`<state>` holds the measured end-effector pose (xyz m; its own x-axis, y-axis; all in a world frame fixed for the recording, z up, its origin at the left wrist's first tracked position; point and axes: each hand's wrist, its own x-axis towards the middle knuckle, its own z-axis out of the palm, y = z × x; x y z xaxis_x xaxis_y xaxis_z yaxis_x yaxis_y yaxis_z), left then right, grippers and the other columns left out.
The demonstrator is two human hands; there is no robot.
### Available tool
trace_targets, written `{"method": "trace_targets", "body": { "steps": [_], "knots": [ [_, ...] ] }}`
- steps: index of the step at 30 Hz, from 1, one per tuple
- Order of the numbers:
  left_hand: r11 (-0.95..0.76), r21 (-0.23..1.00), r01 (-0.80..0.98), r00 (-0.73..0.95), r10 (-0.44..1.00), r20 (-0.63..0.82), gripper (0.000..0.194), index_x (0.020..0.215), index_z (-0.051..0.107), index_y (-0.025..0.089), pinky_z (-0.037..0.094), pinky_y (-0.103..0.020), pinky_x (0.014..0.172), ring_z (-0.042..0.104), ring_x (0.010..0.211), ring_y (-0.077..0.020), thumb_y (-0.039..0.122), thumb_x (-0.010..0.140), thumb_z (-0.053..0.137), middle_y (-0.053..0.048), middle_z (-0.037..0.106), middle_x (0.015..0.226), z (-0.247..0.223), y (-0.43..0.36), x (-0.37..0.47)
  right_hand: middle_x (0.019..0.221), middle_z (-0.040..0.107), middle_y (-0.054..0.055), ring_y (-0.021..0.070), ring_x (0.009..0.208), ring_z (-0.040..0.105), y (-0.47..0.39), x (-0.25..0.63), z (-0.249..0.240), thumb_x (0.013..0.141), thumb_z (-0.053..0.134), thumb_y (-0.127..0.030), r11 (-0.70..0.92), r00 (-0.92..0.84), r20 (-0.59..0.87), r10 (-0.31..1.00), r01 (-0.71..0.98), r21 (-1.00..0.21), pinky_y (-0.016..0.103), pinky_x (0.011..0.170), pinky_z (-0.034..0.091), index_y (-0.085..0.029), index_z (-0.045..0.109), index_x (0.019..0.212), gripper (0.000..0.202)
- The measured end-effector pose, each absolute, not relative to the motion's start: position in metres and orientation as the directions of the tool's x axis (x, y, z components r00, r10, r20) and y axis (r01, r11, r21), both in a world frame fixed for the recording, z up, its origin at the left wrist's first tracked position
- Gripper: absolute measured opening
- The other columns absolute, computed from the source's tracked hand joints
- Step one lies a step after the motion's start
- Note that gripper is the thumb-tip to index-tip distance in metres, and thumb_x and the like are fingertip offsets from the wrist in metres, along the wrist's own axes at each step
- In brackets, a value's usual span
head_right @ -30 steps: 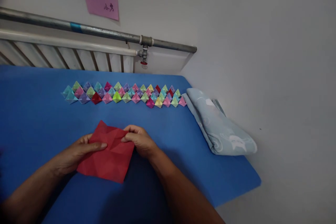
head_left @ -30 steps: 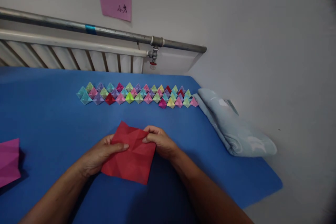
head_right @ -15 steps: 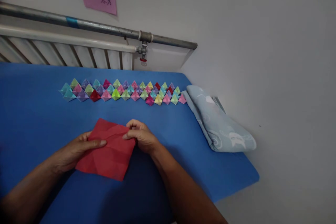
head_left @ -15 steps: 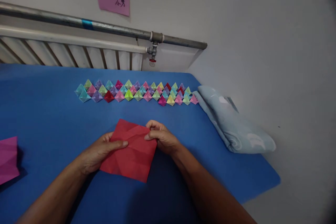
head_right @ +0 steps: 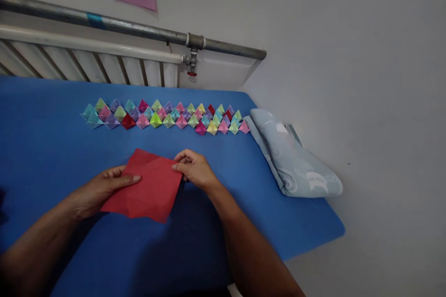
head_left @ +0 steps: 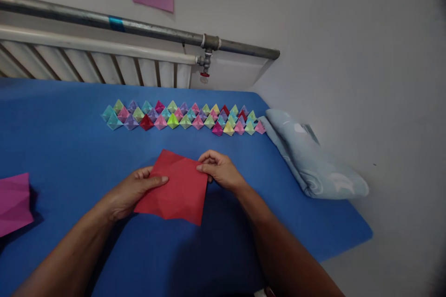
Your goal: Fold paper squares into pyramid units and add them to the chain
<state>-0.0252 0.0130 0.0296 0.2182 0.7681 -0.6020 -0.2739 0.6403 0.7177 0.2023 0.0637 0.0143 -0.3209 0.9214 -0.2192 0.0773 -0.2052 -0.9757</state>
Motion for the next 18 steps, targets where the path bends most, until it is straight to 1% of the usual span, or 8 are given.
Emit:
{"method": "trace_targets", "body": {
  "steps": [3, 6, 8, 11, 15, 18],
  "knots": [
    [0.621, 0.739, -0.260, 0.184, 0.783, -0.594, 0.038, 0.078, 0.073, 0.016, 0.055, -0.021, 0.052, 0.067, 0.053, -0.0135, 0.031, 0.050, 0.093, -0.002, 0.074, 0.066, 0.0303, 0.0136, -0.0255, 0.063, 0.058, -0.007, 0.0057, 0.047, 0.051, 0.0660, 0.2052, 0.0129, 0.063, 0.072, -0.023, -0.206, -0.339, -0.207, 0.918, 0.041, -0.978, 0.020, 0.046, 0.041, -0.020, 0.061, 0.078, 0.019],
    [0.607, 0.757, -0.244, 0.177, 0.795, -0.581, 0.038, 0.081, 0.073, 0.016, 0.056, -0.021, 0.056, 0.068, 0.058, -0.0136, 0.031, 0.051, 0.092, -0.002, 0.075, 0.071, 0.0307, 0.0134, -0.0247, 0.066, 0.058, -0.007, 0.0056, 0.051, 0.052, 0.0674, 0.2057, 0.0108, 0.062, 0.071, -0.021, -0.202, -0.318, -0.197, 0.927, 0.020, -0.979, 0.020, 0.050, 0.043, -0.020, 0.061, 0.079, 0.020],
    [0.606, 0.760, -0.236, 0.182, 0.796, -0.578, 0.037, 0.081, 0.073, 0.016, 0.057, -0.021, 0.057, 0.069, 0.060, -0.0137, 0.029, 0.052, 0.091, -0.003, 0.076, 0.072, 0.0314, 0.0132, -0.0240, 0.066, 0.057, -0.007, 0.0057, 0.052, 0.051, 0.0673, 0.2049, 0.0101, 0.064, 0.069, -0.020, -0.179, -0.295, -0.180, 0.938, 0.030, -0.983, 0.020, 0.050, 0.043, -0.020, 0.061, 0.078, 0.016],
    [0.603, 0.763, -0.232, 0.168, 0.797, -0.579, 0.033, 0.078, 0.072, 0.016, 0.056, -0.020, 0.055, 0.068, 0.057, -0.0128, 0.027, 0.054, 0.090, -0.002, 0.075, 0.070, 0.0328, 0.0135, -0.0231, 0.065, 0.056, -0.006, 0.0070, 0.055, 0.052, 0.0659, 0.2032, 0.0108, 0.068, 0.063, -0.018, -0.136, -0.279, -0.146, 0.949, 0.055, -0.989, 0.021, 0.053, 0.044, -0.021, 0.061, 0.078, 0.011],
    [0.607, 0.758, -0.238, 0.148, 0.794, -0.589, 0.031, 0.078, 0.072, 0.016, 0.056, -0.020, 0.055, 0.068, 0.056, -0.0125, 0.024, 0.054, 0.090, -0.002, 0.075, 0.069, 0.0338, 0.0137, -0.0225, 0.066, 0.057, -0.006, 0.0079, 0.059, 0.053, 0.0644, 0.2014, 0.0123, 0.070, 0.057, -0.016, -0.072, -0.273, -0.091, 0.958, 0.078, -0.994, 0.022, 0.058, 0.046, -0.021, 0.062, 0.079, 0.012],
    [0.610, 0.746, -0.267, 0.145, 0.791, -0.594, 0.030, 0.079, 0.072, 0.015, 0.057, -0.020, 0.055, 0.068, 0.056, -0.0132, 0.022, 0.056, 0.089, -0.003, 0.075, 0.069, 0.0331, 0.0135, -0.0231, 0.069, 0.058, -0.005, 0.0084, 0.060, 0.054, 0.0645, 0.2022, 0.0123, 0.072, 0.055, -0.017, -0.036, -0.274, -0.063, 0.960, 0.105, -0.994, 0.023, 0.061, 0.047, -0.021, 0.062, 0.083, 0.013]
  ]
}}
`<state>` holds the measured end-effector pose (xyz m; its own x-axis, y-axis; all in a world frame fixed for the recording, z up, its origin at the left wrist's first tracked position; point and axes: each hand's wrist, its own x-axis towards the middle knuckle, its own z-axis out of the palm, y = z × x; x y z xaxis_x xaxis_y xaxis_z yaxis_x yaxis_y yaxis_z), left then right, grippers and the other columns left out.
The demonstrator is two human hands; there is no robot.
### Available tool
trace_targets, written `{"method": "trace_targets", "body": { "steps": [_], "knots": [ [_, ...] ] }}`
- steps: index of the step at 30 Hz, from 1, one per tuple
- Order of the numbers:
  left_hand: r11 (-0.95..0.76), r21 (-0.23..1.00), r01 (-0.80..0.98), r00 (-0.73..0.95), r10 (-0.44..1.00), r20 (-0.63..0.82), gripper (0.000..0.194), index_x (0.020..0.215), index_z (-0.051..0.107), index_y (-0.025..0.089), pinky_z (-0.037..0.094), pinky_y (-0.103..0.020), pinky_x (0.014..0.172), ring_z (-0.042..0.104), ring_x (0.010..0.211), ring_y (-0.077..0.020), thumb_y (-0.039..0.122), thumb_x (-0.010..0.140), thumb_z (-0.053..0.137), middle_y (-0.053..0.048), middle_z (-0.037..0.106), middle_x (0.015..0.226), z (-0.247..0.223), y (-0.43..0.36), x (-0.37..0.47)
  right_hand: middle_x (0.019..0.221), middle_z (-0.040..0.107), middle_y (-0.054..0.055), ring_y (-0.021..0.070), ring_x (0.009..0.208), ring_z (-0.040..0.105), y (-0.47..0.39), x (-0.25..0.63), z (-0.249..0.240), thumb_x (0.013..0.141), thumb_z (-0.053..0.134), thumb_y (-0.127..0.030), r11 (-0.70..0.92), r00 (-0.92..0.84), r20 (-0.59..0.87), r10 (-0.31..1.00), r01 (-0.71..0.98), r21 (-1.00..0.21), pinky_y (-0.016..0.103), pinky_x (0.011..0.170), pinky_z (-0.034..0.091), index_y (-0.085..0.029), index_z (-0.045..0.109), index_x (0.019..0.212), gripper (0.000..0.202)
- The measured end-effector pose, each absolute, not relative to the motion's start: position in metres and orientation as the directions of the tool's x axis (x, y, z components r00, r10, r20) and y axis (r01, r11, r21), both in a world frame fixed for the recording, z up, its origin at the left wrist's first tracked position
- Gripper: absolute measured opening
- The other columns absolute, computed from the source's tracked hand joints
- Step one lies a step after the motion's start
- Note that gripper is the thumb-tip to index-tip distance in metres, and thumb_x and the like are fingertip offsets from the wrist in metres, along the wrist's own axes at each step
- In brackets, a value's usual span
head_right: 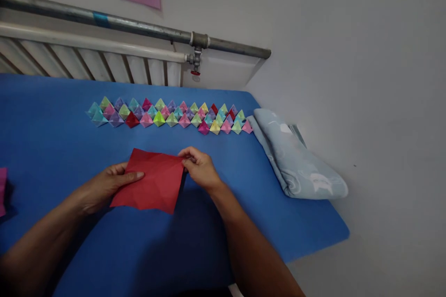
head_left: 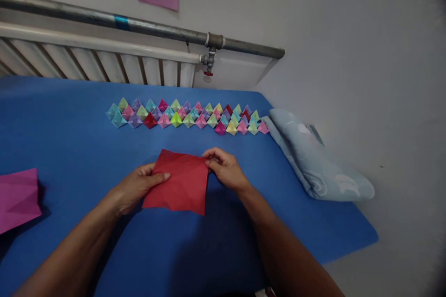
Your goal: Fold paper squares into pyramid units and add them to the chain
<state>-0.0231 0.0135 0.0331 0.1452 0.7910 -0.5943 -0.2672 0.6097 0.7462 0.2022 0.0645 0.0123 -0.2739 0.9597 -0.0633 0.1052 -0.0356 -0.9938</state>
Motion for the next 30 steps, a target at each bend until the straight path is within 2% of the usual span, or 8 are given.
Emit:
{"method": "trace_targets", "body": {
  "steps": [3, 6, 9, 13, 18, 25, 28, 30],
  "knots": [
    [0.587, 0.740, -0.328, 0.123, 0.804, -0.582, 0.026, 0.080, 0.072, 0.014, 0.058, -0.022, 0.056, 0.070, 0.057, -0.0145, 0.017, 0.059, 0.087, -0.004, 0.075, 0.070, 0.032, 0.015, -0.024, 0.074, 0.060, -0.003, 0.0102, 0.063, 0.056, 0.065, 0.207, 0.013, 0.077, 0.056, -0.024, 0.038, -0.228, -0.001, 0.974, 0.166, -0.985, 0.026, 0.064, 0.048, -0.021, 0.062, 0.092, 0.016],
    [0.527, 0.744, -0.411, 0.052, 0.828, -0.558, 0.018, 0.080, 0.071, 0.013, 0.059, -0.022, 0.058, 0.070, 0.058, -0.0151, 0.011, 0.065, 0.081, -0.006, 0.075, 0.070, 0.033, 0.017, -0.026, 0.080, 0.062, 0.001, 0.0125, 0.068, 0.057, 0.062, 0.212, 0.015, 0.081, 0.056, -0.024, 0.252, -0.163, 0.209, 0.964, 0.318, -0.914, 0.028, 0.067, 0.049, -0.021, 0.064, 0.094, 0.016],
    [0.487, 0.739, -0.465, -0.007, 0.833, -0.553, 0.012, 0.079, 0.071, 0.012, 0.059, -0.022, 0.055, 0.070, 0.055, -0.0152, 0.005, 0.070, 0.075, -0.006, 0.075, 0.067, 0.035, 0.019, -0.026, 0.096, 0.066, 0.006, 0.0166, 0.081, 0.061, 0.055, 0.211, 0.016, 0.082, 0.052, -0.016, 0.539, -0.289, 0.455, 0.842, 0.440, -0.718, 0.032, 0.074, 0.050, -0.021, 0.065, 0.098, 0.021],
    [0.479, 0.729, -0.489, -0.016, 0.831, -0.556, 0.011, 0.079, 0.070, 0.010, 0.060, -0.024, 0.054, 0.070, 0.053, -0.0163, 0.002, 0.073, 0.070, -0.007, 0.075, 0.066, 0.034, 0.020, -0.027, 0.124, 0.063, 0.010, 0.0236, 0.112, 0.055, 0.042, 0.200, 0.013, 0.083, 0.048, -0.005, 0.785, -0.494, 0.634, 0.595, 0.527, -0.326, 0.043, 0.095, 0.044, -0.021, 0.063, 0.113, 0.038],
    [0.487, 0.721, -0.493, -0.007, 0.827, -0.563, 0.012, 0.079, 0.069, 0.010, 0.059, -0.023, 0.052, 0.069, 0.051, -0.0156, 0.000, 0.074, 0.067, -0.008, 0.074, 0.064, 0.031, 0.021, -0.028, 0.134, 0.060, 0.004, 0.0297, 0.127, 0.040, 0.036, 0.191, 0.009, 0.083, 0.052, -0.004, 0.812, -0.640, 0.558, 0.528, 0.573, -0.110, 0.046, 0.096, 0.036, -0.027, 0.065, 0.117, 0.043],
    [0.559, 0.727, -0.399, -0.003, 0.792, -0.610, 0.008, 0.076, 0.068, 0.012, 0.058, -0.023, 0.058, 0.068, 0.055, -0.0153, 0.008, 0.071, 0.072, -0.007, 0.072, 0.064, 0.027, 0.021, -0.029, 0.142, 0.053, 0.008, 0.0335, 0.131, 0.034, 0.040, 0.198, 0.010, 0.083, 0.062, -0.019, 0.756, -0.717, 0.241, 0.655, 0.619, -0.213, 0.050, 0.101, 0.029, -0.025, 0.058, 0.131, 0.049],
    [0.570, 0.812, -0.126, 0.000, 0.818, -0.575, 0.017, 0.081, 0.066, 0.014, 0.055, -0.026, 0.056, 0.067, 0.057, -0.0164, 0.026, 0.072, 0.073, -0.005, 0.071, 0.067, 0.026, 0.021, -0.043, 0.138, 0.056, 0.007, 0.0310, 0.127, 0.039, 0.040, 0.199, 0.009, 0.085, 0.057, -0.015, 0.727, -0.717, 0.153, 0.680, 0.631, -0.271, 0.049, 0.101, 0.030, -0.027, 0.061, 0.128, 0.045],
    [0.488, 0.847, 0.213, -0.166, 0.872, -0.460, 0.024, 0.084, 0.065, 0.016, 0.050, -0.027, 0.049, 0.062, 0.054, -0.0170, 0.037, 0.074, 0.069, -0.003, 0.068, 0.068, 0.028, 0.020, -0.055, 0.137, 0.057, 0.007, 0.0302, 0.124, 0.041, 0.040, 0.200, 0.008, 0.086, 0.055, -0.012, 0.710, -0.711, 0.122, 0.693, 0.643, -0.286, 0.048, 0.100, 0.031, -0.027, 0.063, 0.126, 0.044]
  ]
}}
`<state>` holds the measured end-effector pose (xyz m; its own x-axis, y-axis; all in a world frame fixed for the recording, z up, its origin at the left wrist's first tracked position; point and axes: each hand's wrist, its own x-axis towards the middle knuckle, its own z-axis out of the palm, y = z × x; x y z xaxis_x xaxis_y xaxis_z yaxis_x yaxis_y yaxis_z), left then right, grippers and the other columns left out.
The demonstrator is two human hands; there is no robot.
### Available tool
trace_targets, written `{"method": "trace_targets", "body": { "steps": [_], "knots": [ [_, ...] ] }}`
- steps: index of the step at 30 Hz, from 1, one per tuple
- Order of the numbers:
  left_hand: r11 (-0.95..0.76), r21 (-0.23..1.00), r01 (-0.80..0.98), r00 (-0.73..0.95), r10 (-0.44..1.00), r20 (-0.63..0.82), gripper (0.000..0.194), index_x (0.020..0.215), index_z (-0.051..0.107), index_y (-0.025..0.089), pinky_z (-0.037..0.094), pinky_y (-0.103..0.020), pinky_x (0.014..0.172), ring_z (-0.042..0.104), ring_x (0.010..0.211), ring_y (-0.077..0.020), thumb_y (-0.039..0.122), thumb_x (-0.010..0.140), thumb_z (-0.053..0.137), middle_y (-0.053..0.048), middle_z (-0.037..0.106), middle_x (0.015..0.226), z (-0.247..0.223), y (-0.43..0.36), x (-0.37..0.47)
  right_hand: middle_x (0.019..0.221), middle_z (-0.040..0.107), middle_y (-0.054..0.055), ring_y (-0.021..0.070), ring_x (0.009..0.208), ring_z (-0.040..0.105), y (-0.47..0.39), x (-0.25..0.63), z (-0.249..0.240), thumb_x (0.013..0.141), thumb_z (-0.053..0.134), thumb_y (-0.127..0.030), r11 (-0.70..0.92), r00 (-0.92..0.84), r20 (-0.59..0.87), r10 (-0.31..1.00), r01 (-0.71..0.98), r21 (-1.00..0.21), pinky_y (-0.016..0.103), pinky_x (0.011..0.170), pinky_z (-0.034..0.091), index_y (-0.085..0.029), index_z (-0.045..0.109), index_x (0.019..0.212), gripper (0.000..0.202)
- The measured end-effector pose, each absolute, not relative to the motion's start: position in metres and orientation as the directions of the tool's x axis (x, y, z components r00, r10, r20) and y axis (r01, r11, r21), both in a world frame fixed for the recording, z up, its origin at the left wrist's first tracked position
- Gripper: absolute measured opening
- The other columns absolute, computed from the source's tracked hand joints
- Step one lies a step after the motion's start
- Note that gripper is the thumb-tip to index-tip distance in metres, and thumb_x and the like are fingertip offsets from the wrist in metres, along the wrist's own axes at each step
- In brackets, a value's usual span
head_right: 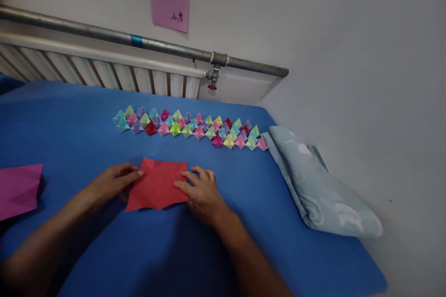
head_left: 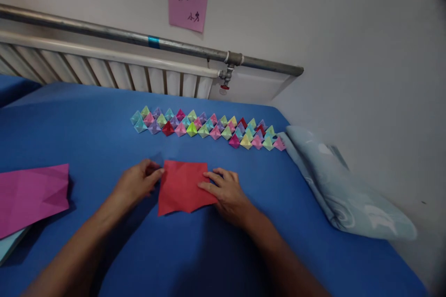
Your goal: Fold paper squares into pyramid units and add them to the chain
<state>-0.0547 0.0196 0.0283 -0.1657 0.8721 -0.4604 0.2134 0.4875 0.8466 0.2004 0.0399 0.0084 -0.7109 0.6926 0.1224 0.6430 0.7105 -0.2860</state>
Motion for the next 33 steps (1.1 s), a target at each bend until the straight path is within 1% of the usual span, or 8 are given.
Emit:
{"method": "trace_targets", "body": {
  "steps": [3, 7, 9, 11, 15, 23, 29, 33],
  "knots": [
    [0.242, 0.789, 0.564, -0.227, 0.965, -0.134, 0.029, 0.093, 0.067, 0.019, 0.052, -0.031, 0.064, 0.064, 0.071, -0.0208, 0.040, 0.073, 0.067, -0.005, 0.070, 0.081, 0.039, 0.012, -0.066, 0.137, 0.057, 0.009, 0.0298, 0.121, 0.044, 0.038, 0.201, 0.007, 0.088, 0.056, -0.016, 0.708, -0.706, 0.129, 0.697, 0.647, -0.284, 0.048, 0.097, 0.033, -0.027, 0.066, 0.122, 0.037],
    [-0.163, 0.755, 0.636, 0.291, 0.956, -0.039, 0.040, 0.109, 0.068, 0.027, 0.046, -0.039, 0.093, 0.060, 0.106, -0.0267, 0.044, 0.073, 0.071, -0.005, 0.068, 0.114, 0.050, -0.005, -0.055, 0.131, 0.062, 0.009, 0.0288, 0.117, 0.048, 0.037, 0.201, 0.006, 0.092, 0.058, -0.025, 0.712, -0.689, 0.201, 0.696, 0.627, -0.315, 0.046, 0.096, 0.035, -0.027, 0.068, 0.116, 0.026],
    [-0.248, 0.636, 0.731, 0.328, 0.945, -0.009, 0.048, 0.114, 0.065, 0.025, 0.042, -0.045, 0.097, 0.057, 0.112, -0.0307, 0.040, 0.069, 0.073, -0.007, 0.065, 0.120, 0.048, -0.012, -0.045, 0.126, 0.065, 0.008, 0.0265, 0.114, 0.051, 0.036, 0.200, 0.008, 0.093, 0.058, -0.029, 0.701, -0.669, 0.228, 0.707, 0.622, -0.348, 0.044, 0.095, 0.035, -0.027, 0.069, 0.113, 0.023],
    [-0.278, 0.519, 0.808, 0.320, 0.947, 0.009, 0.039, 0.110, 0.065, 0.022, 0.040, -0.047, 0.096, 0.057, 0.109, -0.0316, 0.030, 0.072, 0.067, -0.009, 0.067, 0.115, 0.041, -0.015, -0.039, 0.120, 0.068, 0.006, 0.0231, 0.107, 0.054, 0.035, 0.198, 0.012, 0.094, 0.057, -0.031, 0.687, -0.657, 0.230, 0.718, 0.615, -0.388, 0.041, 0.092, 0.036, -0.027, 0.069, 0.108, 0.019],
    [-0.292, 0.443, 0.848, 0.342, 0.939, -0.036, 0.027, 0.095, 0.066, 0.021, 0.042, -0.043, 0.089, 0.062, 0.095, -0.0264, 0.013, 0.074, 0.051, -0.007, 0.070, 0.099, 0.029, -0.012, -0.042, 0.105, 0.072, 0.003, 0.0189, 0.094, 0.058, 0.033, 0.197, 0.020, 0.096, 0.055, -0.030, 0.642, -0.659, 0.165, 0.734, 0.594, -0.485, 0.039, 0.087, 0.034, -0.025, 0.069, 0.099, 0.014],
    [-0.117, 0.661, 0.741, 0.274, 0.952, -0.139, 0.021, 0.088, 0.065, 0.021, 0.043, -0.030, 0.067, 0.063, 0.072, -0.0200, 0.033, 0.087, 0.048, -0.004, 0.070, 0.081, 0.023, 0.001, -0.056, 0.090, 0.072, 0.003, 0.0191, 0.085, 0.062, 0.040, 0.192, 0.005, 0.088, 0.063, -0.025, 0.375, -0.396, 0.127, 0.909, 0.647, -0.664, 0.037, 0.084, 0.039, -0.022, 0.064, 0.113, 0.026],
    [0.078, 0.566, 0.821, 0.039, 0.981, -0.192, 0.021, 0.081, 0.061, 0.022, 0.036, -0.029, 0.056, 0.058, 0.055, -0.0190, 0.038, 0.085, 0.049, -0.002, 0.063, 0.062, 0.024, 0.006, -0.049, 0.072, 0.068, -0.003, 0.0174, 0.074, 0.062, 0.043, 0.184, 0.000, 0.084, 0.061, -0.020, 0.228, -0.258, 0.075, 0.963, 0.639, -0.734, 0.037, 0.084, 0.040, -0.023, 0.058, 0.121, 0.037],
    [0.127, 0.546, 0.828, -0.056, 0.988, -0.144, 0.019, 0.085, 0.062, 0.022, 0.036, -0.030, 0.058, 0.058, 0.056, -0.0192, 0.038, 0.083, 0.051, -0.002, 0.064, 0.062, 0.016, 0.004, -0.048, 0.069, 0.066, -0.004, 0.0172, 0.072, 0.061, 0.044, 0.181, 0.000, 0.084, 0.060, -0.020, 0.214, -0.246, 0.060, 0.967, 0.667, -0.714, 0.037, 0.083, 0.038, -0.022, 0.058, 0.114, 0.030]
  ]
}}
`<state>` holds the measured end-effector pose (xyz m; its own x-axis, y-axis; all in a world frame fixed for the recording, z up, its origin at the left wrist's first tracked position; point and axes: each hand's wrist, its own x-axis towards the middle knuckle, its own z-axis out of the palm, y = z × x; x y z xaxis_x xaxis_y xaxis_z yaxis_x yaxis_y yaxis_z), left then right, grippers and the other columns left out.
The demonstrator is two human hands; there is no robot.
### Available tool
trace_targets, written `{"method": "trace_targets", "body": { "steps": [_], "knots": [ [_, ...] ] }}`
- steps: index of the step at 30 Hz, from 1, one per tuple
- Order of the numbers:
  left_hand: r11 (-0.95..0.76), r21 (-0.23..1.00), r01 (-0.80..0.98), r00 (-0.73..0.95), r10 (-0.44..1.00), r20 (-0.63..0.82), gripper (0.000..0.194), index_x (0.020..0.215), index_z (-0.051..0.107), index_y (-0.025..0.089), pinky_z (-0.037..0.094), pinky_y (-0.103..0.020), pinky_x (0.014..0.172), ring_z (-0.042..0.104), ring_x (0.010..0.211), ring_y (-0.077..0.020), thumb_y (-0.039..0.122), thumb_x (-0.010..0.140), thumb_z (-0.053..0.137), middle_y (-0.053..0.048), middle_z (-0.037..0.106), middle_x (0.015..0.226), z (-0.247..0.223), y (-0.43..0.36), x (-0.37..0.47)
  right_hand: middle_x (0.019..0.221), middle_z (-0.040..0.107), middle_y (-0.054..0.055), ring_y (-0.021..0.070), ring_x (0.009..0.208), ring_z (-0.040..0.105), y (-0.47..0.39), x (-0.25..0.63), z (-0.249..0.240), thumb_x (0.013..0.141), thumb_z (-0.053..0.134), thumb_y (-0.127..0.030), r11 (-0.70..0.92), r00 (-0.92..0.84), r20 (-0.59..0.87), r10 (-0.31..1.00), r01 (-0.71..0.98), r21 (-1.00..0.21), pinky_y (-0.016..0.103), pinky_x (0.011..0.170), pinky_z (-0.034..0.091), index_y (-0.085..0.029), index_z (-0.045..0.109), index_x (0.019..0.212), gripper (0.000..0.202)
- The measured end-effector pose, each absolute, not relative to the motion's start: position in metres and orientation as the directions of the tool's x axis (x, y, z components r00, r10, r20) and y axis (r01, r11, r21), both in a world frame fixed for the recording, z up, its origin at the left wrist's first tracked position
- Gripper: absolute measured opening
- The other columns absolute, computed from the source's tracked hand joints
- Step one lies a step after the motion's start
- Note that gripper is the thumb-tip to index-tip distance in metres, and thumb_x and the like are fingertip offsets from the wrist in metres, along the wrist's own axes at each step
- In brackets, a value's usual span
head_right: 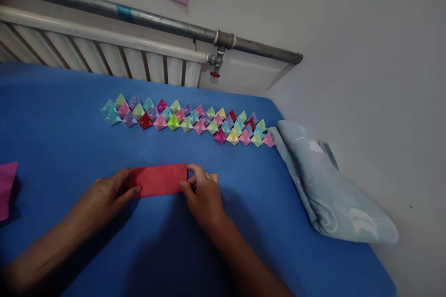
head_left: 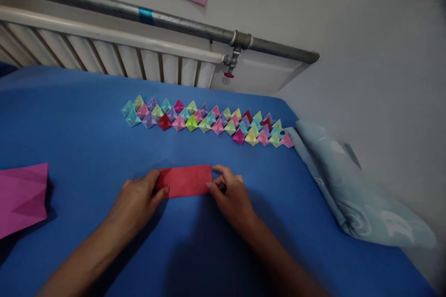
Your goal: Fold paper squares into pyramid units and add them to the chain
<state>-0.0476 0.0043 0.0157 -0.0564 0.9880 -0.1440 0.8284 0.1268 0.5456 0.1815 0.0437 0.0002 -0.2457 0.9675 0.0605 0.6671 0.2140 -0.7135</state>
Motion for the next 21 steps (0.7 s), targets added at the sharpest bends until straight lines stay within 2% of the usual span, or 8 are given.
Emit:
{"method": "trace_targets", "body": {
  "steps": [4, 7, 16, 21],
  "knots": [
    [0.125, 0.543, 0.831, -0.057, 0.988, -0.140, 0.035, 0.111, 0.062, 0.020, 0.039, -0.033, 0.065, 0.064, 0.067, -0.0239, 0.037, 0.083, 0.050, -0.005, 0.070, 0.072, 0.007, 0.002, -0.049, 0.069, 0.066, -0.002, 0.0164, 0.070, 0.058, 0.044, 0.181, 0.001, 0.086, 0.058, -0.021, 0.285, -0.304, 0.080, 0.949, 0.727, -0.625, 0.034, 0.077, 0.034, -0.022, 0.061, 0.087, 0.003],
    [0.125, 0.513, 0.849, -0.057, 0.988, -0.146, 0.041, 0.119, 0.059, 0.016, 0.041, -0.036, 0.070, 0.066, 0.075, -0.0278, 0.036, 0.084, 0.049, -0.009, 0.072, 0.079, 0.004, 0.002, -0.050, 0.069, 0.065, -0.002, 0.0155, 0.068, 0.054, 0.044, 0.181, 0.002, 0.089, 0.056, -0.019, 0.342, -0.367, 0.070, 0.928, 0.759, -0.554, 0.032, 0.073, 0.031, -0.021, 0.060, 0.074, 0.015],
    [0.113, 0.477, 0.872, -0.044, 0.987, -0.155, 0.037, 0.119, 0.060, 0.018, 0.041, -0.035, 0.069, 0.067, 0.073, -0.0274, 0.034, 0.087, 0.049, -0.008, 0.073, 0.078, 0.002, 0.001, -0.050, 0.077, 0.070, -0.001, 0.0158, 0.071, 0.056, 0.045, 0.182, 0.002, 0.090, 0.056, -0.019, 0.388, -0.407, 0.086, 0.909, 0.753, -0.532, 0.033, 0.072, 0.031, -0.023, 0.066, 0.081, 0.014],
    [0.109, 0.429, 0.897, -0.054, 0.989, -0.137, 0.035, 0.119, 0.059, 0.023, 0.041, -0.034, 0.067, 0.068, 0.073, -0.0271, 0.037, 0.088, 0.048, -0.007, 0.072, 0.077, 0.000, 0.000, -0.050, 0.075, 0.070, -0.001, 0.0163, 0.070, 0.056, 0.046, 0.183, 0.002, 0.091, 0.055, -0.020, 0.407, -0.418, 0.098, 0.903, 0.760, -0.507, 0.033, 0.071, 0.032, -0.023, 0.066, 0.080, 0.016]
  ]
}}
